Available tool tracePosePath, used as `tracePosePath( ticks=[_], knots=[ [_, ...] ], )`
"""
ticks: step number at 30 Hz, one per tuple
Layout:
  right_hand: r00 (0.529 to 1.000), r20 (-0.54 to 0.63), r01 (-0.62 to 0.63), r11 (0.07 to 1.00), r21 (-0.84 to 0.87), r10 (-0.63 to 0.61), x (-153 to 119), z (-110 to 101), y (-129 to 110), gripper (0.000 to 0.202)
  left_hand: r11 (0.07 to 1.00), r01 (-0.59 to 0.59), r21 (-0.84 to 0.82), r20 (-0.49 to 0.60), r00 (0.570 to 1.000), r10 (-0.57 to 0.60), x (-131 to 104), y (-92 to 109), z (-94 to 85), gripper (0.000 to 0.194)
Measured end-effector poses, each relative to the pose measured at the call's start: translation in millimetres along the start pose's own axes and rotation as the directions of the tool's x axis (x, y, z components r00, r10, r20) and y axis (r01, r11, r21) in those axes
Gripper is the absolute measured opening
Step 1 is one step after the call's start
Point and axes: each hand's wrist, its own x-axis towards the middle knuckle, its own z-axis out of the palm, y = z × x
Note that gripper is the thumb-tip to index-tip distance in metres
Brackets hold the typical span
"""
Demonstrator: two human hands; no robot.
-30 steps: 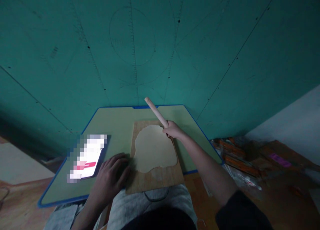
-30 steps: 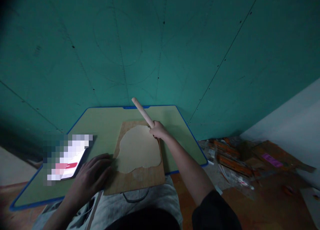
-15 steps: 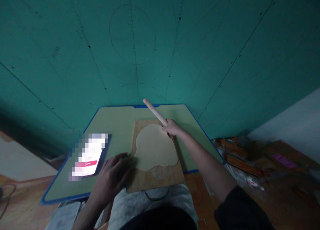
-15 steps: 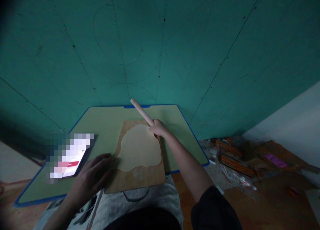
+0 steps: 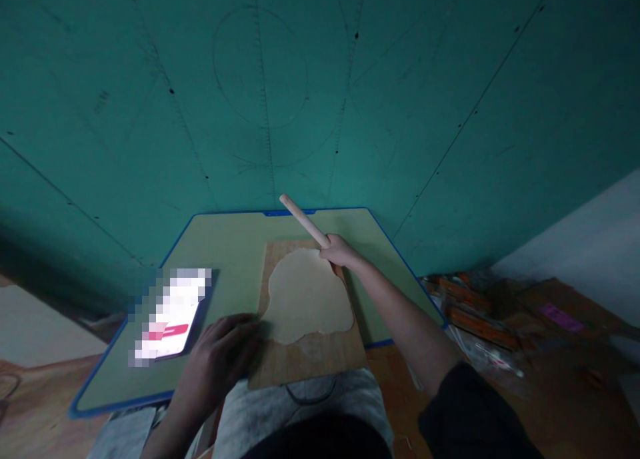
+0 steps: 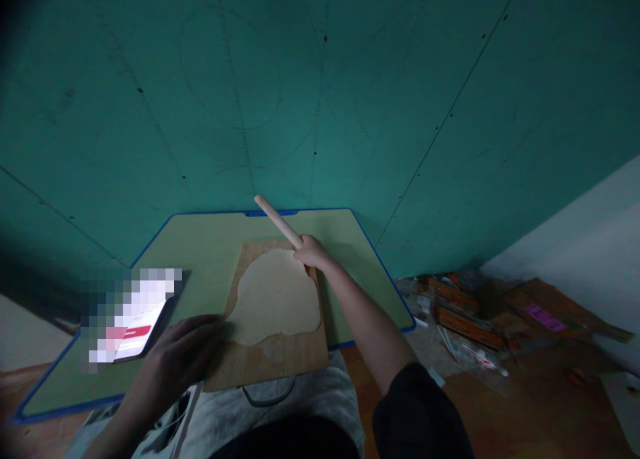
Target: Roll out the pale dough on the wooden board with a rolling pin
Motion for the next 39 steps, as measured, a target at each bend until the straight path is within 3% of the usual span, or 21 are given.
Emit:
tracePosePath(
  ticks=[9,17,31,34,37,39],
  knots=[
    [1.0,-0.016,0.01,0.999,0.032,-0.009,1,2,2,0.02,0.998,0.056,0.017,-0.011,0.998,-0.056,-1,-4,7.2,0.029],
    [1.0,-0.023,-0.006,0.995,0.103,0.008,-6,-2,11,0.015,0.999,0.018,0.029,0.007,1.0,-0.019,2,3,-2.9,0.026],
    [0.999,-0.038,0.009,0.967,0.253,0.0,-95,-15,68,0.016,1.0,-0.007,-0.012,-0.017,1.0,0.007,1,5,-5.3,0.024],
    [0.997,-0.036,0.077,0.981,0.18,-0.072,-110,-19,69,0.019,0.999,0.032,-0.019,-0.028,0.999,-0.033,0,0,-4.8,0.026],
    [0.982,-0.06,0.174,0.983,-0.064,-0.178,-127,-22,64,0.025,0.992,0.125,-0.011,-0.094,0.988,-0.125,1,2,-5.7,0.028],
    [0.963,-0.026,0.255,0.937,-0.24,-0.268,-138,-20,58,0.025,0.983,0.181,-0.007,-0.157,0.971,-0.18,3,8,-6.3,0.035]
  ],
)
